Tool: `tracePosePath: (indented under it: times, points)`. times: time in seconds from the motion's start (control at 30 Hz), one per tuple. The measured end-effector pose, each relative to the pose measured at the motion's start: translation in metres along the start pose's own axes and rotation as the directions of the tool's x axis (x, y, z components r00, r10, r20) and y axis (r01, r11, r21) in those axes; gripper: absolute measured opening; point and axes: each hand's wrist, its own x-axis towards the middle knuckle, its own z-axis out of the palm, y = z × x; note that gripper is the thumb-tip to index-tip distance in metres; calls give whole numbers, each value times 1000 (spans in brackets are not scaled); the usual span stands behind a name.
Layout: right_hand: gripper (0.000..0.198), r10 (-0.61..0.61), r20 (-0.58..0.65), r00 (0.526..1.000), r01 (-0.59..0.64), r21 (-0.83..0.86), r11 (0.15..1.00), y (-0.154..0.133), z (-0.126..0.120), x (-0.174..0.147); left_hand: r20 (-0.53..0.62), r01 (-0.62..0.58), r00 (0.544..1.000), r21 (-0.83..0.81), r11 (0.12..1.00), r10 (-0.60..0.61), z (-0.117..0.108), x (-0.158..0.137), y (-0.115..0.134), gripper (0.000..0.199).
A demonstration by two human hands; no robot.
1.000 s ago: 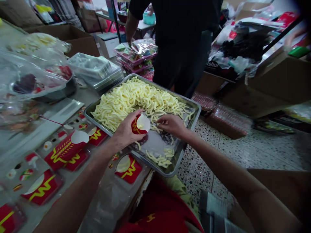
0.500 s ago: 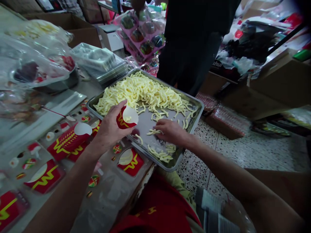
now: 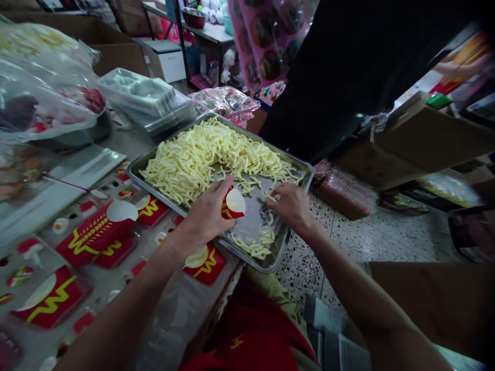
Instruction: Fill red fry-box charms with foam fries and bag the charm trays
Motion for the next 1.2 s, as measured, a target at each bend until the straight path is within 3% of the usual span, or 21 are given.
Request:
tracePosePath:
  times: [0.13, 0.23, 0.3, 0.4, 0.53, 0.63, 0.7, 0.77, 0.83, 0.93, 1.0, 1.07, 1.13, 1.2]
  points:
    - [16, 8, 121, 993, -2, -47, 999, -18, 8, 2, 46, 45, 998, 160, 986, -53, 9, 4, 2, 91]
    - [9, 11, 76, 997, -19, 103, 994, -26, 6, 5, 129, 36, 989, 260, 965, -72, 18, 12, -2, 94]
    - [5, -102, 32, 994, 93, 207, 974, -34, 3, 5, 157, 17, 986, 269, 963, -61, 25, 19, -6, 91]
    - [6, -394, 40, 918, 361, 326, 874, -51, -2, 1, 186, -29, 983, 182, 983, -5, 37, 25, -13, 74]
    - [22, -522, 52, 851, 388, 607, 694, -61, -3, -15, 215, -120, 967, -82, 989, 135, 46, 17, -27, 76]
    - [17, -435, -64, 898, 347, 712, 611, -60, -2, -31, 162, -156, 967, -228, 961, 195, 43, 8, -33, 81]
    - [9, -297, -118, 948, 290, 705, 647, -63, -1, -40, 141, -154, 970, -275, 949, 198, 38, 6, -30, 84]
    - [11, -240, -145, 960, 272, 688, 673, -69, 0, -47, 137, -161, 969, -290, 943, 207, 34, 6, -27, 85]
    - [17, -278, -113, 954, 266, 747, 609, -72, 0, -49, 155, -178, 961, -288, 941, 229, 32, 5, -24, 85]
    - [14, -248, 1, 969, 118, 878, 463, -58, -3, -36, 188, -140, 964, -238, 961, 187, 26, 1, -26, 85]
    - [18, -74, -5, 997, 43, 848, 529, -42, -4, -17, 160, -92, 979, -190, 977, 124, 19, 0, -29, 84]
    - [25, 60, -80, 995, 14, 701, 713, -30, -5, 8, 104, -54, 992, -161, 986, 72, 9, 1, -33, 83]
    - [31, 36, -101, 994, 16, 468, 883, -29, -3, 32, 63, -33, 997, -154, 988, 43, -1, 5, -34, 84]
    - [33, -37, -20, 999, 40, 236, 971, -36, 1, 47, 45, -38, 998, -158, 987, 46, -9, 8, -34, 86]
